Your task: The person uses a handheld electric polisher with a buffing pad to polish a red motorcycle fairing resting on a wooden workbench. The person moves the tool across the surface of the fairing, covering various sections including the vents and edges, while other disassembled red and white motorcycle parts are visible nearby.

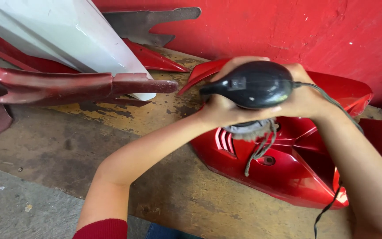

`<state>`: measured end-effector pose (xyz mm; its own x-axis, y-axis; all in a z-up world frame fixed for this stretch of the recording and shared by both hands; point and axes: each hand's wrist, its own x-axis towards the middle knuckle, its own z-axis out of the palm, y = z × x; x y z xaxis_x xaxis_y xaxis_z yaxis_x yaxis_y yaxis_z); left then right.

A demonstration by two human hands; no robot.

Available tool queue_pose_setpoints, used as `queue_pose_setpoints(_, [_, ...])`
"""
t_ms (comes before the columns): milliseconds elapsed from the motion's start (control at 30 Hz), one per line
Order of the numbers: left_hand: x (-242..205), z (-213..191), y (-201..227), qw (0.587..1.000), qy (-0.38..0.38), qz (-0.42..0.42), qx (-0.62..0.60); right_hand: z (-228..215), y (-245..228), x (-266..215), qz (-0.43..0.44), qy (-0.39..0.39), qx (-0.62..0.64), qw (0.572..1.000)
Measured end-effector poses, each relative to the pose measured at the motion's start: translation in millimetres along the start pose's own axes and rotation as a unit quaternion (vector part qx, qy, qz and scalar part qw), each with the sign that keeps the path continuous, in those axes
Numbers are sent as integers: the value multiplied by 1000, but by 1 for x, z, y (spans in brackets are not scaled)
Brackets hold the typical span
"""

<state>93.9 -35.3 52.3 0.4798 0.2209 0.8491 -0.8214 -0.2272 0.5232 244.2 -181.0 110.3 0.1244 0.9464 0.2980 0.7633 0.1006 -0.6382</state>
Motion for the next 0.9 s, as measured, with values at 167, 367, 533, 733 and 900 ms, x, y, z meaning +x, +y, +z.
queue_pose_setpoints(167, [6, -23, -13, 999, 9, -18, 43, 15, 5, 23, 3, 21, 21, 1000])
queue_pose_setpoints(367, [19, 12, -11, 1000, -22, 0, 20, -21, 9, -14, -12, 30, -31, 999])
queue_pose_setpoints(533, [22, 33, -20, 993, -62, -73, -68, -31, -1, -29, 33, 51, -72, 996])
queue_pose_setpoints(733, [25, 1, -22, 999, -31, -12, 26, -10, 14, -4, 11, 61, 6, 998])
queue_pose_setpoints(900, [39, 23, -33, 998, -47, 9, 51, -35, 7, -19, 1, 68, -60, 996])
